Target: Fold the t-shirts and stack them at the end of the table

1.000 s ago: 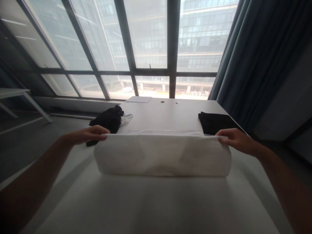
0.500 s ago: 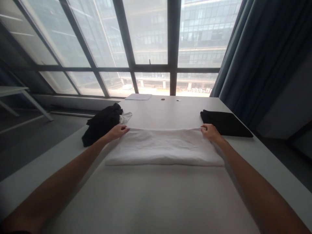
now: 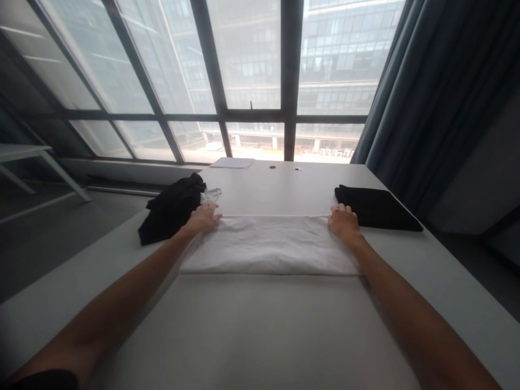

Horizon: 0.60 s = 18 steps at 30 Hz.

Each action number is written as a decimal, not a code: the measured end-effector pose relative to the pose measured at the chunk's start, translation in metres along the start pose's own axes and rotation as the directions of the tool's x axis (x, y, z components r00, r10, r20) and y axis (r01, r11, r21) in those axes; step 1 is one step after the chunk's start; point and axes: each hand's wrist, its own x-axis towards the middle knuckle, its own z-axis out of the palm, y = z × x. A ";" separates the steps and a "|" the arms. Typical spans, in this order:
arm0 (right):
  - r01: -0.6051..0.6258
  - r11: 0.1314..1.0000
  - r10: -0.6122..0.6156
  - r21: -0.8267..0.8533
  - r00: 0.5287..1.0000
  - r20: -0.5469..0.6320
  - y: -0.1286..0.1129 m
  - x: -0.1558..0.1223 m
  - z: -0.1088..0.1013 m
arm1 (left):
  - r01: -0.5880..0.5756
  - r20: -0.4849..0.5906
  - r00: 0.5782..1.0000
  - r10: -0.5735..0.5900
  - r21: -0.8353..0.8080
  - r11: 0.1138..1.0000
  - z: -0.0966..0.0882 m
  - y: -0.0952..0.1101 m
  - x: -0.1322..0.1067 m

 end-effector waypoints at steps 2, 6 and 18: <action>0.074 0.995 -0.079 -0.062 0.993 -0.083 -0.031 -0.012 -0.004 | -0.062 -0.055 0.997 0.063 0.013 0.998 0.003 0.034 -0.013; 0.280 0.957 -0.280 0.070 0.960 -0.005 -0.105 -0.049 0.010 | -0.430 0.027 0.902 0.430 -0.024 0.903 0.033 0.118 -0.057; 0.303 0.939 -0.333 0.161 0.916 0.221 -0.122 -0.088 0.042 | -0.531 0.091 0.844 0.528 0.002 0.848 0.082 0.150 -0.105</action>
